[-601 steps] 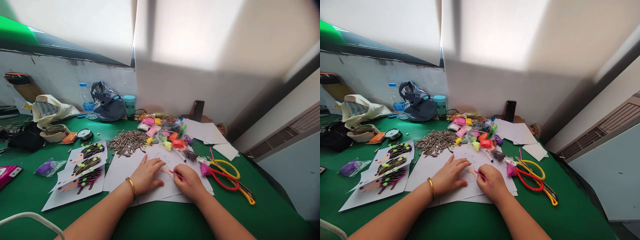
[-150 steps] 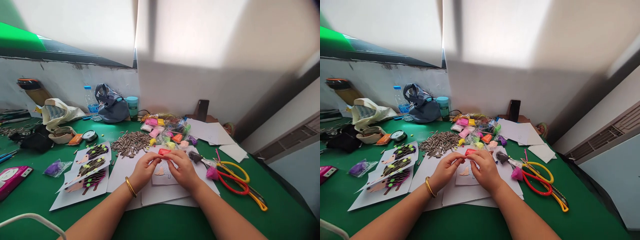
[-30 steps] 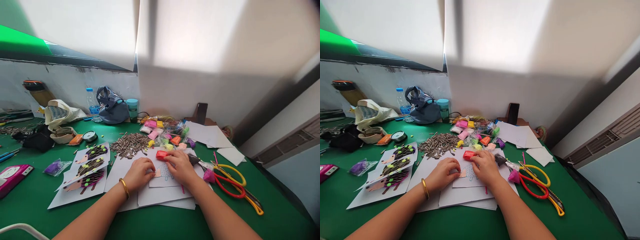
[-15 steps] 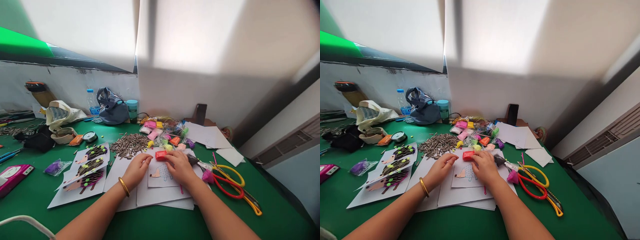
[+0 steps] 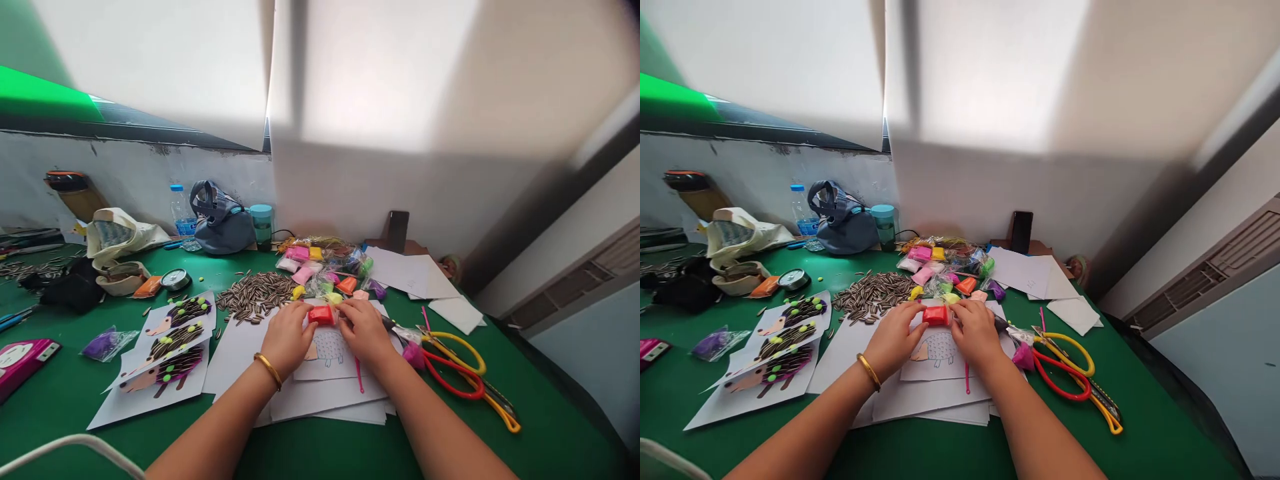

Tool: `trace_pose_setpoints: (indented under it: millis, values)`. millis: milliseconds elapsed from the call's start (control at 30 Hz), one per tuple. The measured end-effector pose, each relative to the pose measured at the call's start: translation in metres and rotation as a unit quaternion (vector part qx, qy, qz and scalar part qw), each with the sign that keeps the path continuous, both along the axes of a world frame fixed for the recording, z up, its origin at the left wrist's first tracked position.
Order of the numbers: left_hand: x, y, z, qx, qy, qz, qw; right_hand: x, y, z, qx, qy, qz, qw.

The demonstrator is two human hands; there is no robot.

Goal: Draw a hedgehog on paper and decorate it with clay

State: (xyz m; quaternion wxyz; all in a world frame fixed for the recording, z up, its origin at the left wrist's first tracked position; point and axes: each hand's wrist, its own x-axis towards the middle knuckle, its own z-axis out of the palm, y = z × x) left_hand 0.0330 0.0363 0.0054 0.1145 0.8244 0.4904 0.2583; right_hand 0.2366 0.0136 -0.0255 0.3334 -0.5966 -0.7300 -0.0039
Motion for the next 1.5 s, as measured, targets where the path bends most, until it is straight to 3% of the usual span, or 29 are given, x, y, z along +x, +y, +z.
trace_pose_setpoints:
  millis: [133, 267, 733, 1067, 1500]
  values:
    - [-0.01, 0.006, -0.016, 0.001, -0.003, -0.018, 1.0, 0.007, 0.004, -0.004, -0.005, -0.012, -0.025, 1.0]
    - [-0.016, 0.01, -0.021, -0.016, 0.004, -0.026, 1.0, 0.011, 0.006, -0.005, -0.02, -0.024, -0.025, 0.999]
    - [-0.014, 0.007, -0.018, -0.082, 0.025, -0.027, 0.996, 0.017, 0.009, -0.004, -0.024, -0.029, -0.055, 0.998]
    - [-0.013, 0.006, -0.016, -0.082, 0.032, -0.032, 0.996, 0.018, 0.008, -0.003, -0.002, -0.024, -0.057, 0.998]
    - [-0.013, 0.006, -0.016, -0.075, 0.016, -0.036, 0.996, 0.01, 0.005, -0.001, 0.004, 0.017, 0.008, 1.0]
